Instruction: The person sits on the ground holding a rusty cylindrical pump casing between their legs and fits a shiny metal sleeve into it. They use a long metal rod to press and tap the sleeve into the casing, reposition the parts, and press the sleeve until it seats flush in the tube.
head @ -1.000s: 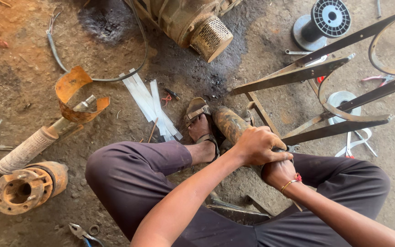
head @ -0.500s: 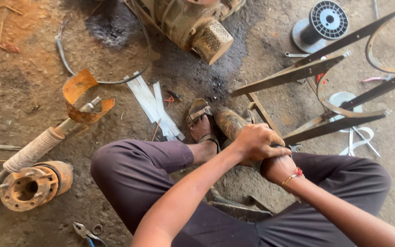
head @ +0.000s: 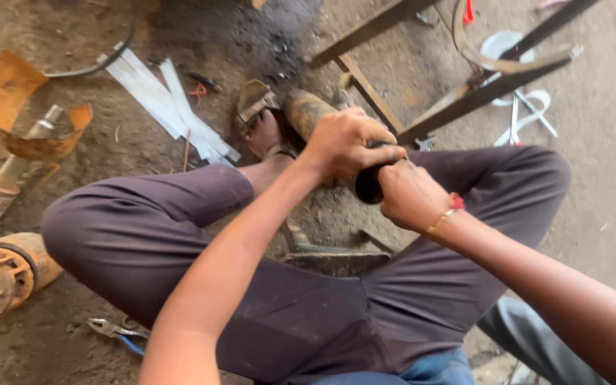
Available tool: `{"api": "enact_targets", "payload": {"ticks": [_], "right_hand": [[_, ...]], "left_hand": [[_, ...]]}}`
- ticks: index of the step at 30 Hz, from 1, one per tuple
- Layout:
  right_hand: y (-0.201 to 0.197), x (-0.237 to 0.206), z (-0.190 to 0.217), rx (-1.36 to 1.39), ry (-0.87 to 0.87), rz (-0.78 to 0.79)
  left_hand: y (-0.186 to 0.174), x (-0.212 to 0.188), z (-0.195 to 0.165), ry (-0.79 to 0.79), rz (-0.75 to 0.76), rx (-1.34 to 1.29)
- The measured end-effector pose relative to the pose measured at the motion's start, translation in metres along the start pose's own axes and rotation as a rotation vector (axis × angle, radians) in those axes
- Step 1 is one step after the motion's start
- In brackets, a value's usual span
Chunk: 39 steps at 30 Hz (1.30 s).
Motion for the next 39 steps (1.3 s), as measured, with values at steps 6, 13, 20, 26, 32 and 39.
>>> {"api": "enact_targets", "payload": {"ticks": [6, 13, 20, 26, 32, 39], "right_hand": [[-0.054, -0.056, -0.006, 0.102, -0.059, 0.014], [-0.079, -0.124, -0.045, 0.341, -0.121, -0.054], [-0.056, -0.168, -0.095, 0.389, 0.14, 0.054], [-0.016, -0.22, -0.145, 0.095, 0.171, 0.166], [0.026, -0.295, -0.215, -0.168, 0.228, 0.33], [-0.025, -0.317, -0.202, 0.053, 0.384, -0.085]], "left_hand": [[0.004, 0.006, -0.008, 0.087, -0.036, 0.017], [0.017, 0.016, -0.013, 0.081, 0.035, 0.017], [0.012, 0.007, -0.018, 0.055, -0.024, 0.093], [0.018, 0.0, -0.028, 0.024, -0.004, 0.175], [0.011, -0.014, -0.044, 0.083, -0.076, 0.256], [0.025, -0.041, -0.06, 0.058, -0.022, 0.437]]}}
Point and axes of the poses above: each hand's wrist, its own x-axis towards the middle knuckle, its own y-axis out of the palm, z = x × y, the point moved 8 cm from there along x, towards the middle knuckle, and after that the axes turned 9 degrees about y, right-handed, at the moved point
